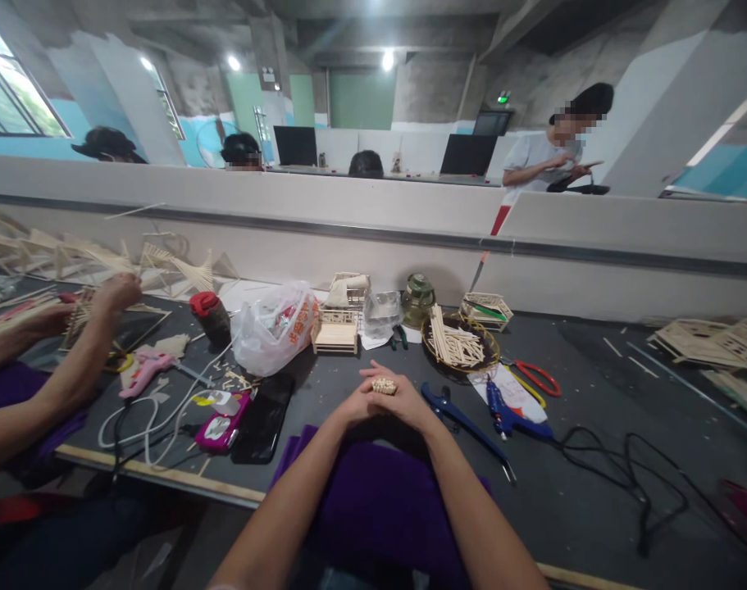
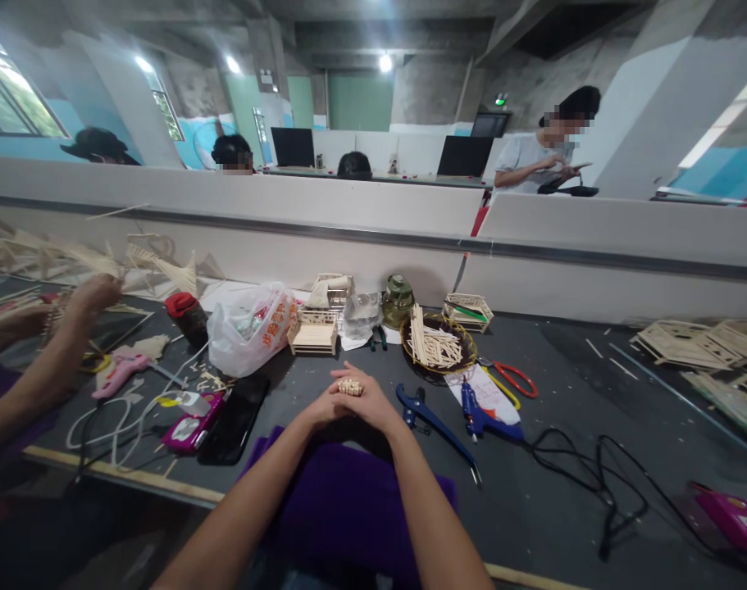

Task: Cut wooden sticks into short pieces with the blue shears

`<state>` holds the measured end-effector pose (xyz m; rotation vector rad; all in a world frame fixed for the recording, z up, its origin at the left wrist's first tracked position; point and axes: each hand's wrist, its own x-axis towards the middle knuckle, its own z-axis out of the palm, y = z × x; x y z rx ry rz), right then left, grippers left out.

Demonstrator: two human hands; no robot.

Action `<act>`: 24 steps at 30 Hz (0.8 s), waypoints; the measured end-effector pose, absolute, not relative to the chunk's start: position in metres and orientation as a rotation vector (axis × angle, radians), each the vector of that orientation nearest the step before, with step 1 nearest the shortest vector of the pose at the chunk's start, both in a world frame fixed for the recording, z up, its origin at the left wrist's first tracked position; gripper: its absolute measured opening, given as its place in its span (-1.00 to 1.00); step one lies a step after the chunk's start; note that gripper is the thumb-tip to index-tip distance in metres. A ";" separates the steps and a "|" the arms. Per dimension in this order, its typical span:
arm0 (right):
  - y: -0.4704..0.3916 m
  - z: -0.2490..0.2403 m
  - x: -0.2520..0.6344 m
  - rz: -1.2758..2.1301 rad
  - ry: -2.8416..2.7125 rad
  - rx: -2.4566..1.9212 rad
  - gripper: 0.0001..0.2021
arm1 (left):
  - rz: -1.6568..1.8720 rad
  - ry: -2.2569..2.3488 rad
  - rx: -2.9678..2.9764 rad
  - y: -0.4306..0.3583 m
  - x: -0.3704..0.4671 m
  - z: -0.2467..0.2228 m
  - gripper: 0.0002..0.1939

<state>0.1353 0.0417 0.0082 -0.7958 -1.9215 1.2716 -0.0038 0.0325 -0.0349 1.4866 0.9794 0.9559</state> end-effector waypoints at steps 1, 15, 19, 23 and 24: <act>0.041 0.010 0.136 1.285 -1.920 -0.784 -0.79 | 0.962 0.969 1.471 0.032 -0.003 -0.035 -0.52; 0.042 0.015 0.138 1.470 -1.824 -0.684 -0.77 | 0.935 0.856 1.286 0.025 0.000 -0.019 -0.59; 0.041 0.018 0.138 1.455 -1.837 -0.675 -0.75 | 0.867 0.874 1.361 0.028 -0.004 -0.019 -0.62; 0.041 0.018 0.138 1.476 -1.851 -0.688 -0.70 | 0.803 0.868 1.377 0.028 -0.006 -0.020 -0.60; 0.040 0.018 0.138 1.485 -1.842 -0.688 -0.70 | 0.806 0.867 1.377 0.028 -0.006 -0.020 -0.59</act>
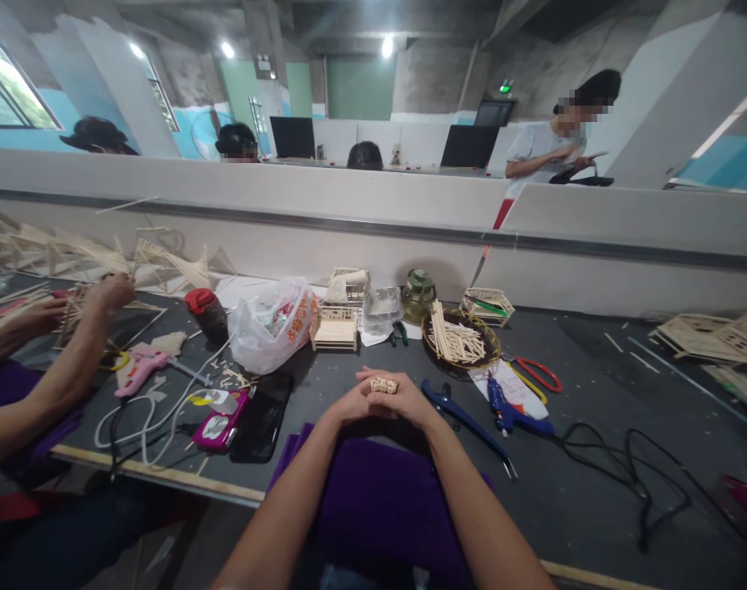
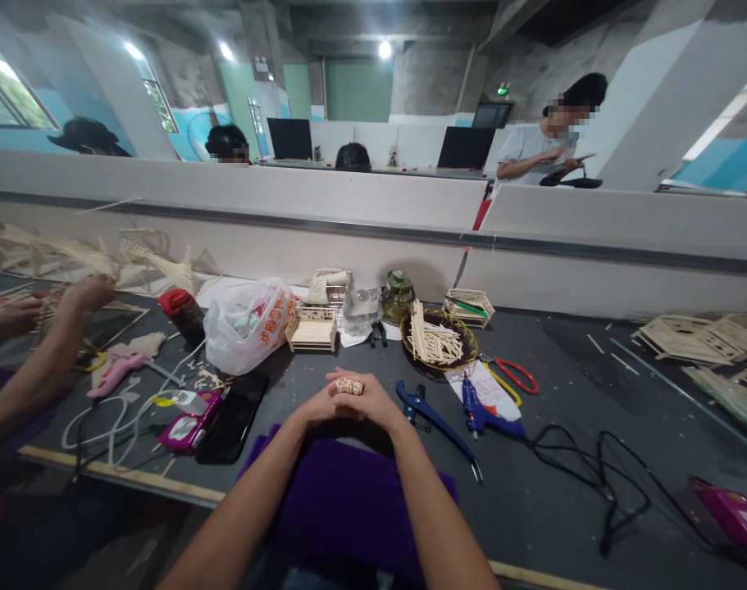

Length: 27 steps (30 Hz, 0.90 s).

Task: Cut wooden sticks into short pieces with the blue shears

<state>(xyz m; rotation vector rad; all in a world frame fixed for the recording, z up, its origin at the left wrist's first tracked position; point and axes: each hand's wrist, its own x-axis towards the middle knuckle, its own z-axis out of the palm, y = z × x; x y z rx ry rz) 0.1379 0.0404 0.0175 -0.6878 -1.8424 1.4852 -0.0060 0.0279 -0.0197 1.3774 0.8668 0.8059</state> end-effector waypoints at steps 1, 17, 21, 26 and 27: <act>0.040 0.017 0.138 1.494 -1.828 -0.683 -0.69 | 0.811 0.866 1.379 0.028 -0.006 -0.019 -0.59; 0.037 0.021 0.144 1.501 -1.835 -0.651 -0.69 | 0.796 0.864 1.383 0.027 -0.003 -0.021 -0.65; 0.035 0.020 0.142 1.541 -1.797 -0.668 -0.61 | 0.808 0.835 1.310 0.026 -0.003 -0.026 -0.61; 0.033 0.022 0.142 1.525 -1.822 -0.660 -0.65 | 0.826 0.876 1.304 0.024 -0.004 -0.026 -0.55; 0.033 0.023 0.142 1.516 -1.834 -0.655 -0.64 | 0.825 0.885 1.322 0.024 -0.004 -0.024 -0.57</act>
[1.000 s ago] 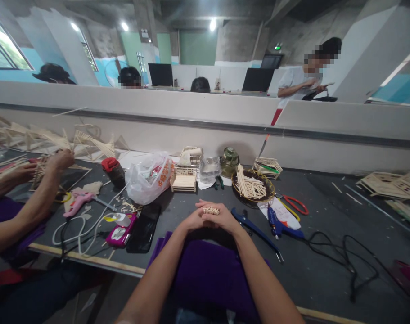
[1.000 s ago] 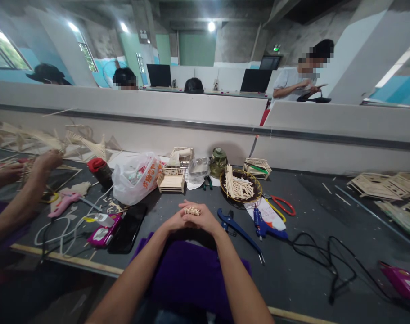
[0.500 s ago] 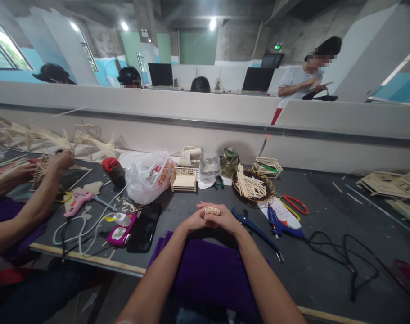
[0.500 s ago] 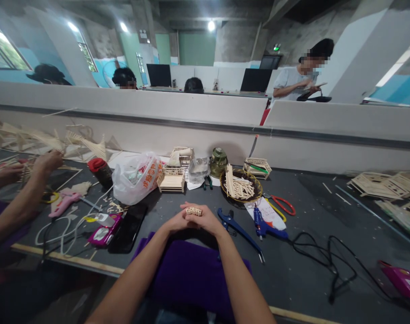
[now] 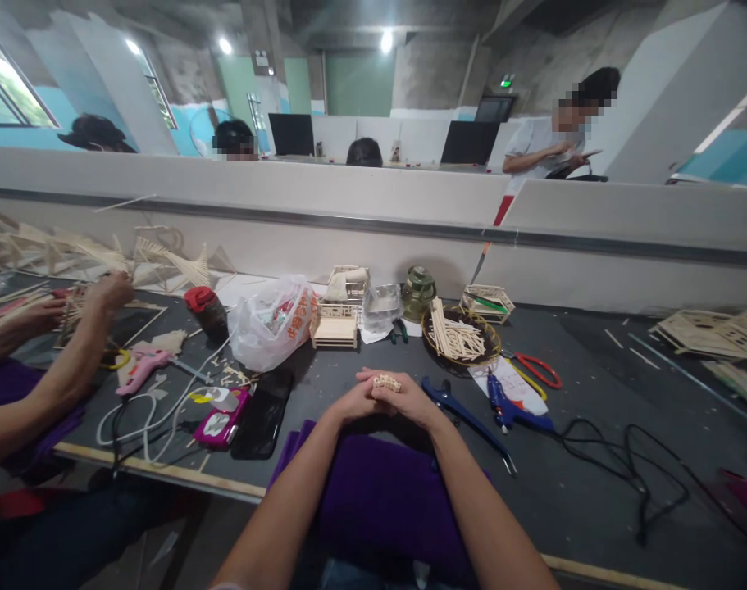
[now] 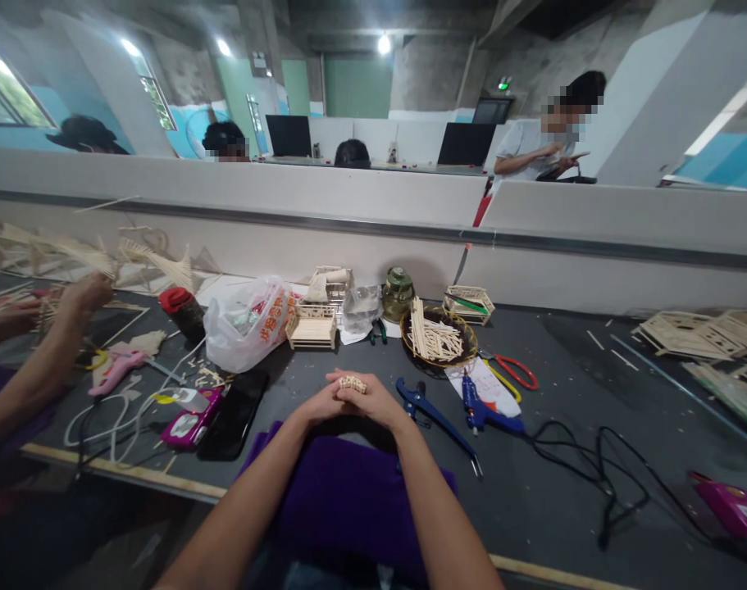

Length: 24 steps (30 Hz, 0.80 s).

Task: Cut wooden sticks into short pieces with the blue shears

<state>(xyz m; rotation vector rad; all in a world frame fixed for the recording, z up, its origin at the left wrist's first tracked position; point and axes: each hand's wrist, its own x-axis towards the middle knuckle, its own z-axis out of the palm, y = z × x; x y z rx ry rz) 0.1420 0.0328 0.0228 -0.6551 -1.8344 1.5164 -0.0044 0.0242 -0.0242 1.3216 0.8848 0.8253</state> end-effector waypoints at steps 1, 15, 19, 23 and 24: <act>0.032 0.023 0.142 1.511 -1.843 -0.650 -0.64 | 0.823 0.890 1.341 0.024 -0.004 -0.023 -0.60; 0.029 0.021 0.141 1.497 -1.809 -0.677 -0.70 | 0.820 0.817 1.527 0.028 -0.006 -0.033 -0.63; 0.030 0.019 0.138 1.528 -1.739 -0.719 -0.63 | 0.860 0.807 1.485 0.030 -0.004 -0.033 -0.59; 0.030 0.023 0.136 1.552 -1.661 -0.718 -0.60 | 0.806 0.875 1.390 0.029 -0.002 -0.027 -0.69; 0.030 0.025 0.136 1.568 -1.615 -0.715 -0.61 | 0.765 0.888 1.366 0.028 -0.002 -0.024 -0.72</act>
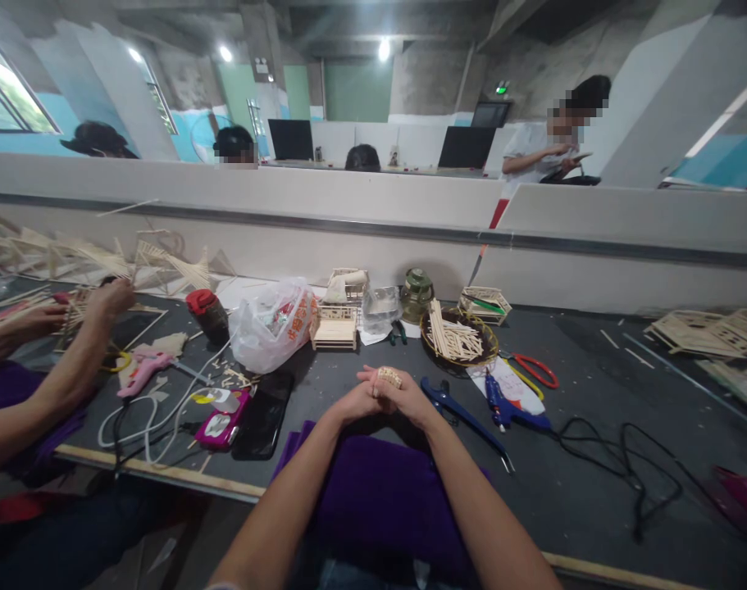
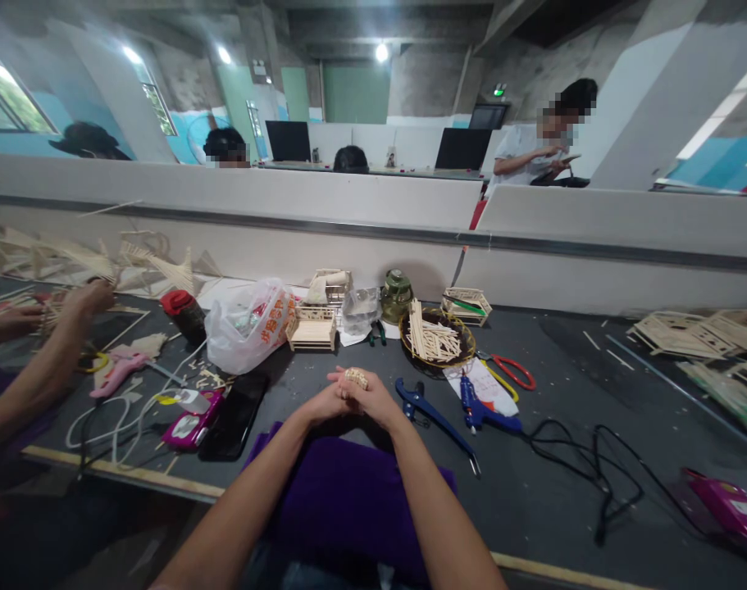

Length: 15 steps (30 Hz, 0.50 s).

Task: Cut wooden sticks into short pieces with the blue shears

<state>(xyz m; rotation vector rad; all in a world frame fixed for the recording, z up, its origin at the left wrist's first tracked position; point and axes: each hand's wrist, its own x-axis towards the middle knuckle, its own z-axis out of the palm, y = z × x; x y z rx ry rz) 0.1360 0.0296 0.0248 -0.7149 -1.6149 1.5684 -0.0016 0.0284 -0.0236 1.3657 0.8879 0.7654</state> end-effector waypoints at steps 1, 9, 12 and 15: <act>0.029 0.027 0.136 1.595 -1.557 -0.711 -0.62 | 0.722 0.884 1.340 0.027 -0.002 -0.019 -0.74; 0.021 0.042 0.142 1.854 -1.083 -0.710 -0.67 | 0.656 0.639 1.043 0.002 0.002 0.022 -0.59; 0.020 0.039 0.141 1.849 -1.007 -0.749 -0.69 | 0.693 0.649 0.996 -0.005 0.005 0.026 -0.56; 0.022 0.033 0.138 1.855 -0.937 -0.788 -0.69 | 0.701 0.678 0.943 -0.009 0.009 0.027 -0.55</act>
